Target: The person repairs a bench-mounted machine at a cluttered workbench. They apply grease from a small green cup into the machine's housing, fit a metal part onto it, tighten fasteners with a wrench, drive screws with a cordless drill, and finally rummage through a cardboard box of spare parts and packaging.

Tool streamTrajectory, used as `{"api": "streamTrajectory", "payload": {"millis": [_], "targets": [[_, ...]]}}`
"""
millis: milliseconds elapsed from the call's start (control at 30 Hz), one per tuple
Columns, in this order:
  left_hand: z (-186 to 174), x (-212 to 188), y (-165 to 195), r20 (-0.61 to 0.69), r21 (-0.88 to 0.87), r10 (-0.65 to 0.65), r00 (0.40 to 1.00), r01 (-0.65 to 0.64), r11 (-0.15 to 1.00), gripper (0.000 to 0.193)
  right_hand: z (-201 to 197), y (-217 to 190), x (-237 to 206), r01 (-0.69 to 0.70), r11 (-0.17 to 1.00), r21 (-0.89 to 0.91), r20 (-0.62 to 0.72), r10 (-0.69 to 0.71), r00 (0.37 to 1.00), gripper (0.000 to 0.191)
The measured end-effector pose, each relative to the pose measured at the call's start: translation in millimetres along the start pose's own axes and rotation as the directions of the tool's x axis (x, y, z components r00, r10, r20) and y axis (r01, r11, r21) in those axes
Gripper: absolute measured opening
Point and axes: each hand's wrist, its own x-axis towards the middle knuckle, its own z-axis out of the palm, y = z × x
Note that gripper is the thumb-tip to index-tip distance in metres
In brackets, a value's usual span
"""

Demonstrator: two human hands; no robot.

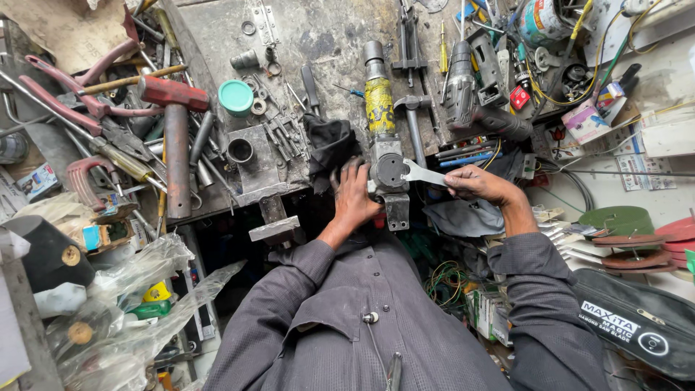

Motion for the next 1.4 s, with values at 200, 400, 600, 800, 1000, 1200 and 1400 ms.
{"api": "streamTrajectory", "payload": {"millis": [200, 400, 600, 800, 1000, 1200, 1400], "targets": [[-2, 0, -1, 0.017, -0.002, -0.028, 0.999, 0.028, 1.0, 0.09, -2, -16, 14, -0.002, 0.997, -0.078, 0.068, 0.008, 0.998, 0.041], [-4, -2, -3, -0.024, -0.034, -0.022, 0.999, 0.021, 0.999, 0.085, -2, -41, 27, 0.005, 0.972, -0.235, 0.077, 0.014, 0.997, 0.043], [-4, -2, -3, 0.004, -0.028, -0.058, 0.998, 0.058, 0.998, 0.088, -7, -35, 30, -0.016, 0.972, -0.234, 0.086, 0.037, 0.996, 0.041], [-6, -6, 2, -0.04, -0.005, -0.033, 0.999, 0.033, 0.999, 0.09, 54, 37, 11, 0.01, 0.999, -0.035, -0.195, -0.016, 0.981, 0.044], [-5, -5, 7, -0.046, 0.034, -0.025, 0.999, 0.027, 0.999, 0.089, 176, 50, 5, 0.149, 0.788, 0.598, -0.29, 0.04, 0.956, 0.037], [-2, -15, -2, 0.005, 0.204, 0.122, 0.993, -0.12, 0.971, 0.081, 230, -34, 59, 0.112, 0.474, 0.873, -0.063, -0.119, 0.991, 0.035], [1, -4, -3, 0.038, 0.086, 0.073, 0.997, -0.076, 0.993, 0.061, 214, -26, 56, 0.256, 0.417, 0.872, -0.137, -0.293, 0.946, 0.034]]}}
